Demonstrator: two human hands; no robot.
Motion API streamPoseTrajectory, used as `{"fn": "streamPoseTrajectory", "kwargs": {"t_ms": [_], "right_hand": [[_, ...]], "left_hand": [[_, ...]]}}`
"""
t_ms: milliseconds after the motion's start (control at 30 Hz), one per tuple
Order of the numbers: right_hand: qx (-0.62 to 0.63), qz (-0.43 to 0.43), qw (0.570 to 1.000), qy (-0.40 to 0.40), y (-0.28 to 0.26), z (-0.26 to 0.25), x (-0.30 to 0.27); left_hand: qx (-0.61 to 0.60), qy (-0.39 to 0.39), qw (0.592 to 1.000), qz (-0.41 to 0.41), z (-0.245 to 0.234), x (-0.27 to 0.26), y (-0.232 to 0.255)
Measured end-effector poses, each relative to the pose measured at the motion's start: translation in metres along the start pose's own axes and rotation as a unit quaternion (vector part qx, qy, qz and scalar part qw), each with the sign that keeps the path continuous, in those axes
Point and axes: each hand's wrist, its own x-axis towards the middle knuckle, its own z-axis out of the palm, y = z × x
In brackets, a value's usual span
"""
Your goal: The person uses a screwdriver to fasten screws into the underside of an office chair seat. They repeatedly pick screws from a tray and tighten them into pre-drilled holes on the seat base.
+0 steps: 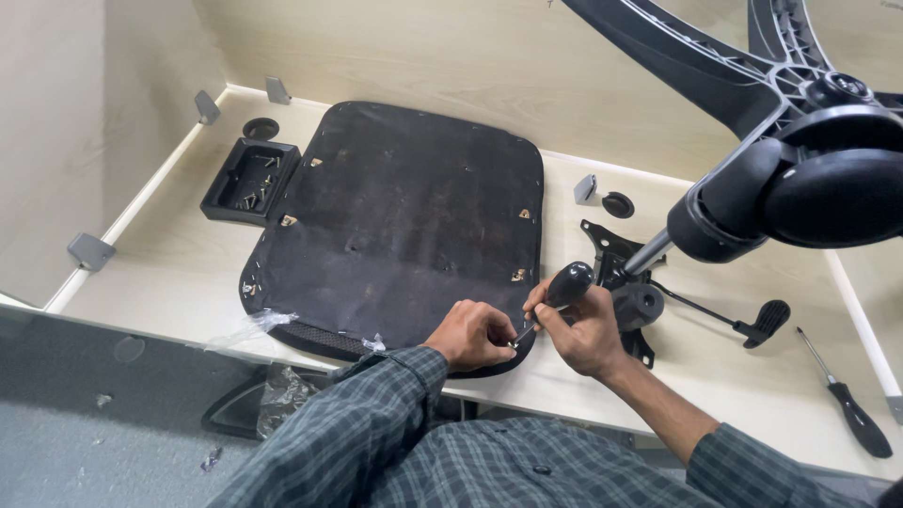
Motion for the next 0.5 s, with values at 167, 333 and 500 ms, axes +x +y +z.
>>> {"fn": "streamPoseTrajectory", "kwargs": {"t_ms": [167, 333, 500], "right_hand": [[-0.038, -0.012, 0.999, -0.018, -0.003, 0.001, 0.005], [-0.07, -0.017, 0.997, -0.027, -0.01, 0.003, 0.006], [-0.094, -0.001, 0.996, 0.005, -0.02, 0.011, 0.004]], "left_hand": [[0.003, -0.012, 1.0, -0.025, 0.0, -0.002, 0.003], [-0.011, -0.016, 0.999, -0.029, -0.001, -0.002, 0.003], [-0.016, -0.024, 0.999, -0.026, -0.006, 0.002, 0.002]]}}
